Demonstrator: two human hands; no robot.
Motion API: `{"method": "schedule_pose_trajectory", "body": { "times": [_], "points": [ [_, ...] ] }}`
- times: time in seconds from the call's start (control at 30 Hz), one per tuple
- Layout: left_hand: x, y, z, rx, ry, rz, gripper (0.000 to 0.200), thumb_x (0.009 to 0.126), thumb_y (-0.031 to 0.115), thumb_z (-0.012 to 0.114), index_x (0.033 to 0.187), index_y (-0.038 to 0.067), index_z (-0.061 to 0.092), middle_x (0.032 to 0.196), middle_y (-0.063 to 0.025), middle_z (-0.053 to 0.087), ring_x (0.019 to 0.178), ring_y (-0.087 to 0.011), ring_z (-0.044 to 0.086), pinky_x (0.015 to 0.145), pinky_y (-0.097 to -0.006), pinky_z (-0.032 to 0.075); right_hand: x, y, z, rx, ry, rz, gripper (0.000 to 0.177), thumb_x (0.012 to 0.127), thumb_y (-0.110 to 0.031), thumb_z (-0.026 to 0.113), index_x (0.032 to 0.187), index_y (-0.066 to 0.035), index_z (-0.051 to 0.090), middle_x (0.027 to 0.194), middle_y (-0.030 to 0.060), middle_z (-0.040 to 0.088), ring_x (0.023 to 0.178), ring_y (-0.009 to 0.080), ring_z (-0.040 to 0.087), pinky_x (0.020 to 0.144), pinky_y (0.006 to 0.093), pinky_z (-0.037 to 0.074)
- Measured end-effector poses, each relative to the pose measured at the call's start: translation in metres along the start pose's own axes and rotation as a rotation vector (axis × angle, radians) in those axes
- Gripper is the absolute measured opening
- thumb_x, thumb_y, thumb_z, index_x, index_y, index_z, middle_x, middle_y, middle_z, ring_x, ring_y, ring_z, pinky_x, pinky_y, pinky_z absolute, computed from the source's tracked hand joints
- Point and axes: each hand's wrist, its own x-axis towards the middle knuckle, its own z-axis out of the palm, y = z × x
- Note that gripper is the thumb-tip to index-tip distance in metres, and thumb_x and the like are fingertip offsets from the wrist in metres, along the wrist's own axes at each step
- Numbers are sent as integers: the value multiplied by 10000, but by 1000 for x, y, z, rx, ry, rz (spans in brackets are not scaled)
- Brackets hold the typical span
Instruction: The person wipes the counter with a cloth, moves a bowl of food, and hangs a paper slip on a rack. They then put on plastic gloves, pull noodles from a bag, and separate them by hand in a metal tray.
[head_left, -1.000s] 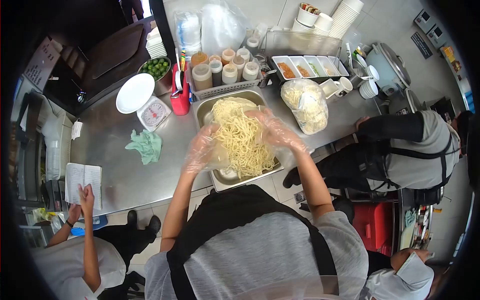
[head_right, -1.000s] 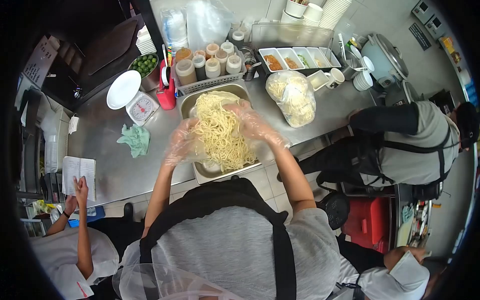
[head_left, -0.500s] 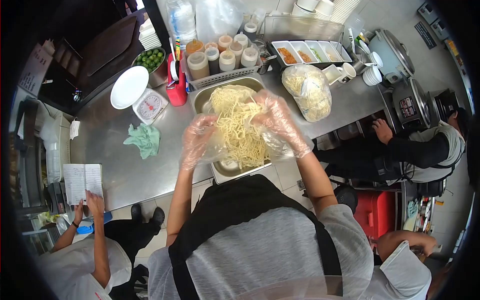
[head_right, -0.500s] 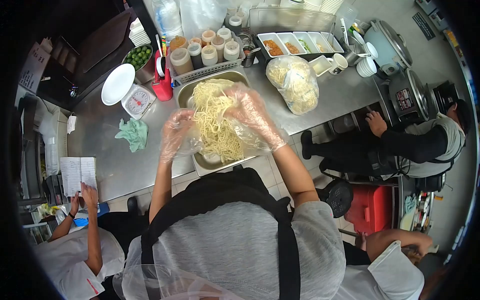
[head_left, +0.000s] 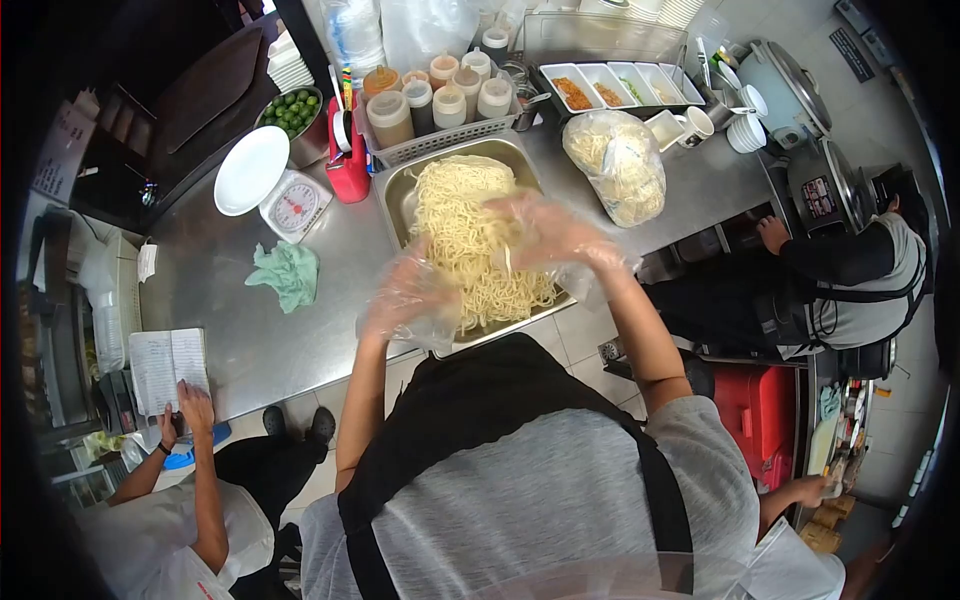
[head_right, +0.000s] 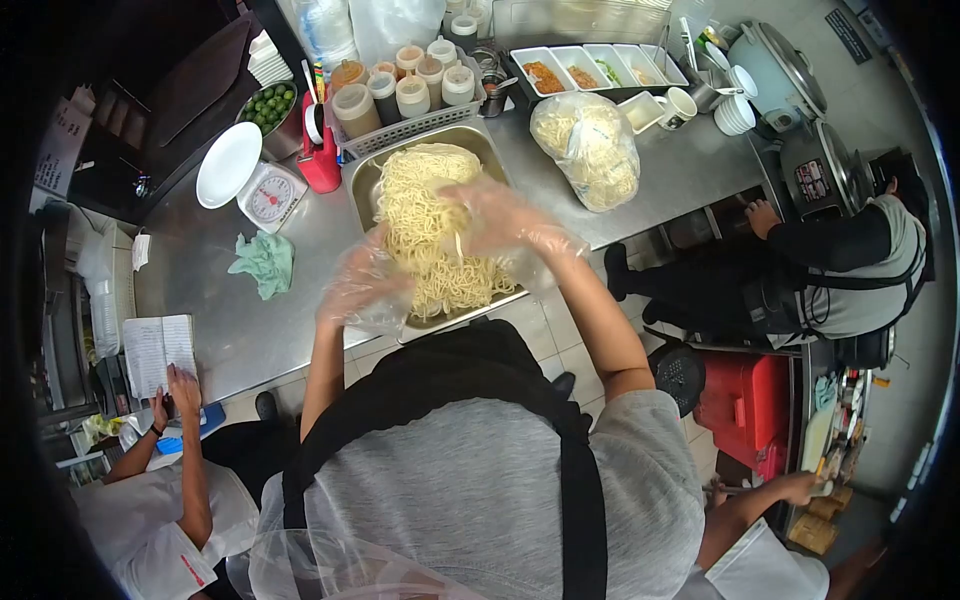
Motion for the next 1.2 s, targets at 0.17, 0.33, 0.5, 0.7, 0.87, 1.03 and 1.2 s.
{"method": "schedule_pose_trajectory", "body": {
  "times": [0.17, 0.33, 0.5, 0.7, 0.87, 1.03, 1.2],
  "points": [
    [15, -27, 61, 117, 344, 331, 775, 712, 91, 775, 1375, -13, 387, 1169, -193, 602, 1039, -282, 613, 935, -317, 458, 0, 0, 77, 246, 262, -45, 729, 690, -84, 663, 1385, -153, 455, 1358, 176, 483, 1297, 354, 394, 1092, 422, 332],
    [13, 20, 23, -243, 233, 205, 550, 787, -5, 654, 1313, 49, 501, 1118, -133, 651, 1028, -198, 613, 907, -308, 473, 1, -23, 15, 639, 355, -262, 606, 709, -83, 665, 1302, -105, 544, 1290, 139, 551, 1213, 237, 497, 1032, 366, 403],
    [24, 45, -2, -364, 307, 277, 426, 757, 123, 746, 1136, 11, 588, 1028, -140, 658, 908, -219, 645, 824, -338, 496, -5, -56, -41, 824, 476, -307, 386, 737, -85, 673, 1117, -33, 637, 1013, 72, 666, 903, 147, 634, 829, 302, 527],
    [14, 44, -19, -206, 110, 47, 540, 714, 133, 775, 1203, 56, 560, 1028, -147, 639, 927, -285, 633, 841, -358, 505, -3, -45, -25, 162, 449, -247, 445, 784, -172, 663, 1217, -110, 583, 1146, 120, 598, 971, 298, 580, 893, 381, 463],
    [3, 15, -11, 204, 198, 184, 688, 679, 164, 799, 1287, 58, 493, 1166, -193, 595, 1091, -343, 570, 915, -404, 474, -6, -23, -20, 180, 267, -369, 597, 821, -188, 651, 1375, -129, 436, 1362, 105, 494, 1222, 296, 477, 1030, 393, 392],
    [12, -6, 22, 291, 53, -37, 747, 618, 169, 815, 1283, 59, 493, 1175, -193, 602, 1110, -356, 569, 934, -417, 464, -23, 22, 50, -112, 5, 154, 840, 707, -311, 740, 1404, -35, 360, 1382, 245, 410, 1269, 381, 409, 1078, 433, 338],
    [20, -20, 47, 123, 218, 143, 719, 640, 131, 796, 1286, 54, 492, 1157, -192, 615, 1057, -346, 606, 899, -400, 482, -21, 44, 111, -86, 202, 131, 994, 636, -310, 782, 1452, -50, 278, 1419, 261, 325, 1211, 457, 428, 1054, 437, 357]
  ]
}}
